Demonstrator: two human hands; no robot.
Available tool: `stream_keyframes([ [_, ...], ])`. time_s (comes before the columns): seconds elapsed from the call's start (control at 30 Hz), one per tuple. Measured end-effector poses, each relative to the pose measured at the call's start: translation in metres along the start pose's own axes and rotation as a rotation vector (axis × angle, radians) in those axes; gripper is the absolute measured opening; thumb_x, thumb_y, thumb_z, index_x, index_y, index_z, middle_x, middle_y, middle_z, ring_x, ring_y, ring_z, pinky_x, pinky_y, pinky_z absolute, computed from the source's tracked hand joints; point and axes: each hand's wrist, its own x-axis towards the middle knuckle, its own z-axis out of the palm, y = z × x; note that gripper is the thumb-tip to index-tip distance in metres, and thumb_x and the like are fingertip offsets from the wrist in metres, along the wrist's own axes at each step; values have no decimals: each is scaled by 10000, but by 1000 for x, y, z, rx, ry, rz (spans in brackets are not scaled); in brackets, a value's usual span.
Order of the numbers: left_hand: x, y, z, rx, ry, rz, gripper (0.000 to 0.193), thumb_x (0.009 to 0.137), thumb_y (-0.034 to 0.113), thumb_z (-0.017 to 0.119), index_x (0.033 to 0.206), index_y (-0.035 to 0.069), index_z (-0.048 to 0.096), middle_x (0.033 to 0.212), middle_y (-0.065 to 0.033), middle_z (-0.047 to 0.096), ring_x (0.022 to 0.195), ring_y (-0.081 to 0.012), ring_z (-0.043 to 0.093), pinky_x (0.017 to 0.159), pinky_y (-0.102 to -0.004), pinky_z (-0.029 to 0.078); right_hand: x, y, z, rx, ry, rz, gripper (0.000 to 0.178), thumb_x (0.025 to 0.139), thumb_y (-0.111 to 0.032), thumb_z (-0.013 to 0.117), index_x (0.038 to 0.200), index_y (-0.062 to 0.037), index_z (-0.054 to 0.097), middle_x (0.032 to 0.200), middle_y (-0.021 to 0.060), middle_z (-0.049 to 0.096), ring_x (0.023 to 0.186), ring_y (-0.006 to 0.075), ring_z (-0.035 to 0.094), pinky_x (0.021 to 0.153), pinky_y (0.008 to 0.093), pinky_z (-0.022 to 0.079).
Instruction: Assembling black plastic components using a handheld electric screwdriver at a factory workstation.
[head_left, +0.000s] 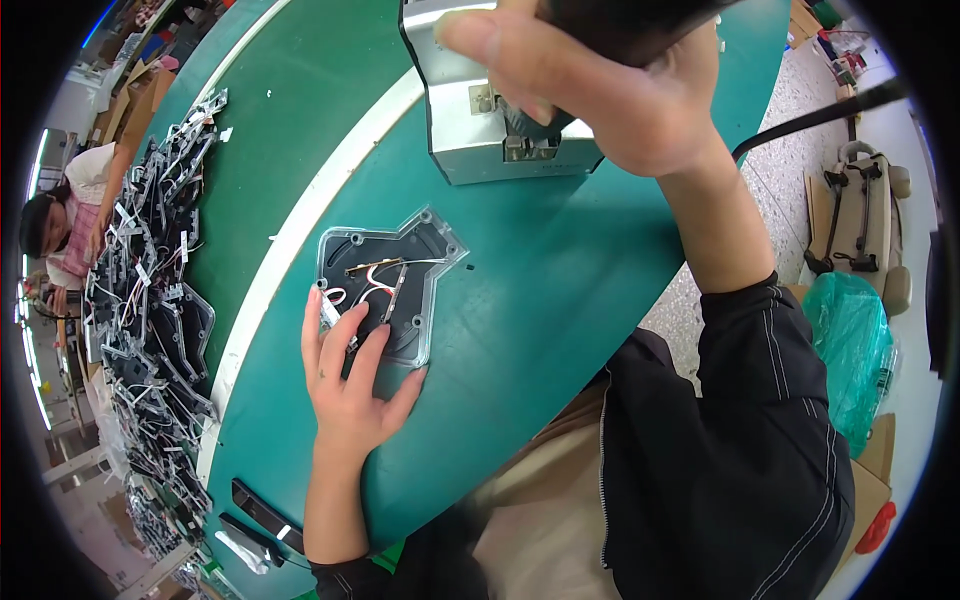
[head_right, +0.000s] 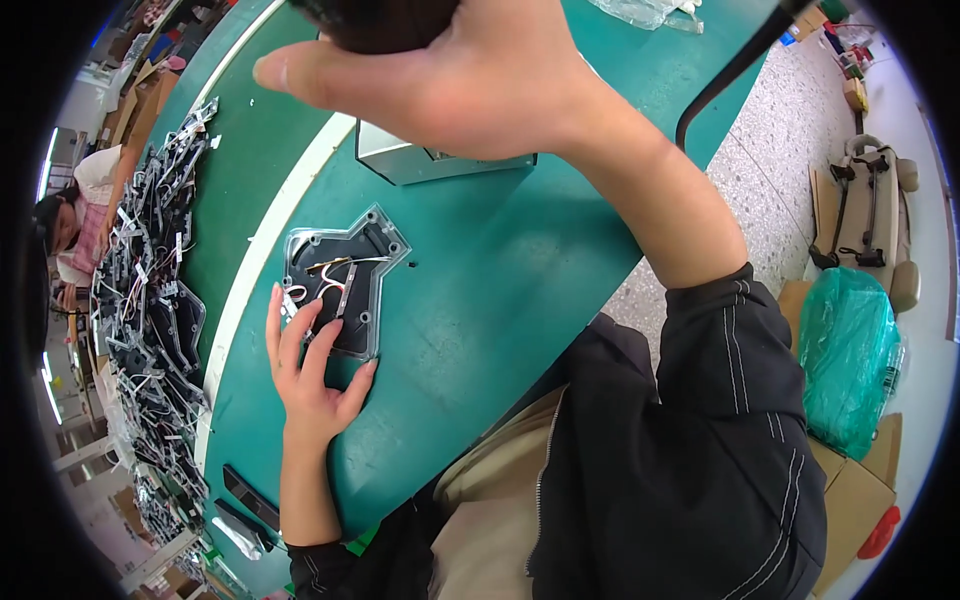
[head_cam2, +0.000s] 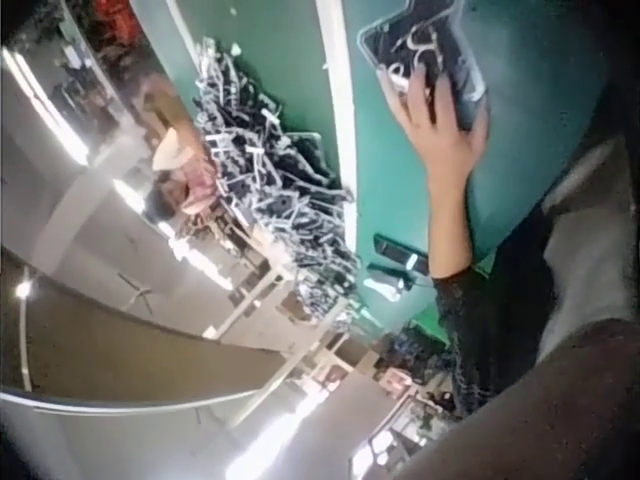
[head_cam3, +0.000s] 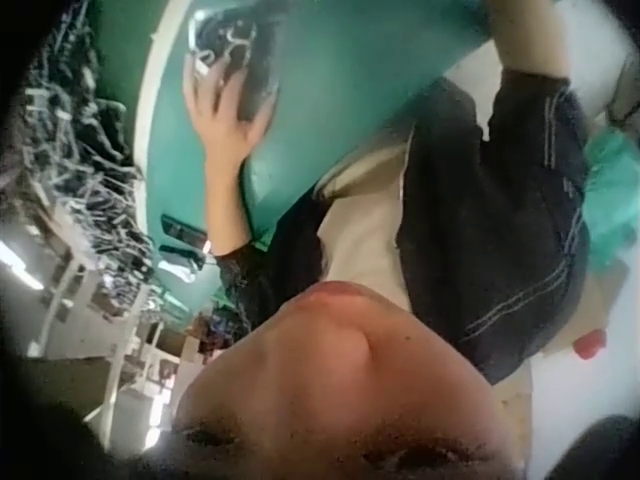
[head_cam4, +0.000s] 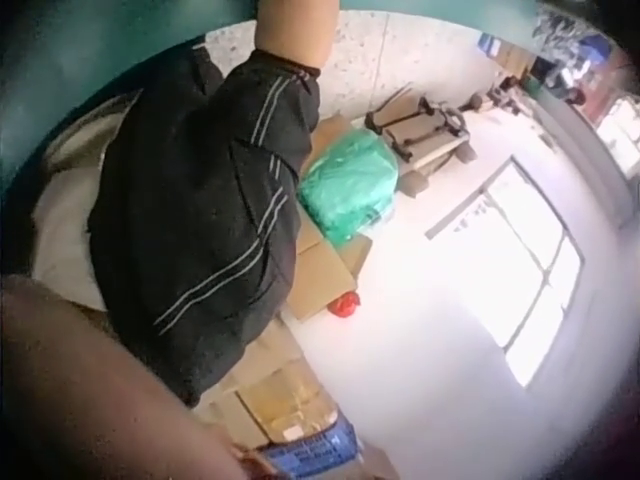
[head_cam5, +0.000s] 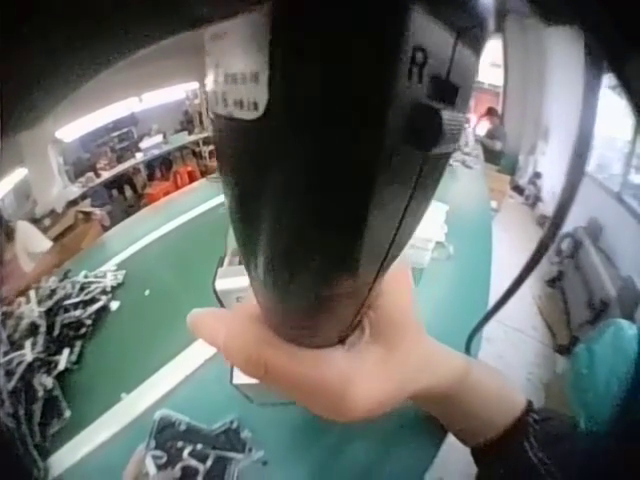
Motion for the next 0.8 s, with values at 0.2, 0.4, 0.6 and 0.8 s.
stream_keyframes([
  [0.2, 1, 0, 1, -13, 7, 11, 491, 663, 231, 858, 1066, -1, 699, 1313, -171, 596, 1345, -548, 452, 1052, -596, 450, 10, 12, 4, 400, -162, -137, 182, 840, -27, 799, 912, -18, 633, 693, -12, 610, 569, 74, 551, 558, 234, 407],
  [0.4, -1, -1, 2, -40, 1, -17, 455, 717, 277, 813, 1057, -2, 697, 1307, -185, 598, 1354, -552, 438, 1085, -621, 396, 12, 9, -2, 780, -151, 673, 412, 806, -30, 824, 1121, -6, 561, 661, -43, 601, 596, 49, 558, 620, 226, 422],
  [0.6, 2, 0, 1, -55, -1, -23, 459, 702, 262, 827, 1054, -2, 697, 1298, -183, 599, 1354, -556, 434, 1084, -626, 395, 24, 14, -11, 461, -307, -177, 447, 743, -34, 855, 1091, -8, 576, 669, -42, 614, 597, 104, 567, 752, 222, 422],
  [0.8, 3, -1, 1, -30, 17, 7, 460, 656, 215, 870, 1035, 13, 705, 1278, -177, 605, 1364, -535, 432, 839, -485, 559, 14, -20, -10, 921, 109, 593, 506, 814, 15, 726, 1206, 1, 406, 590, 37, 597, 448, 132, 516, 474, 285, 425],
])
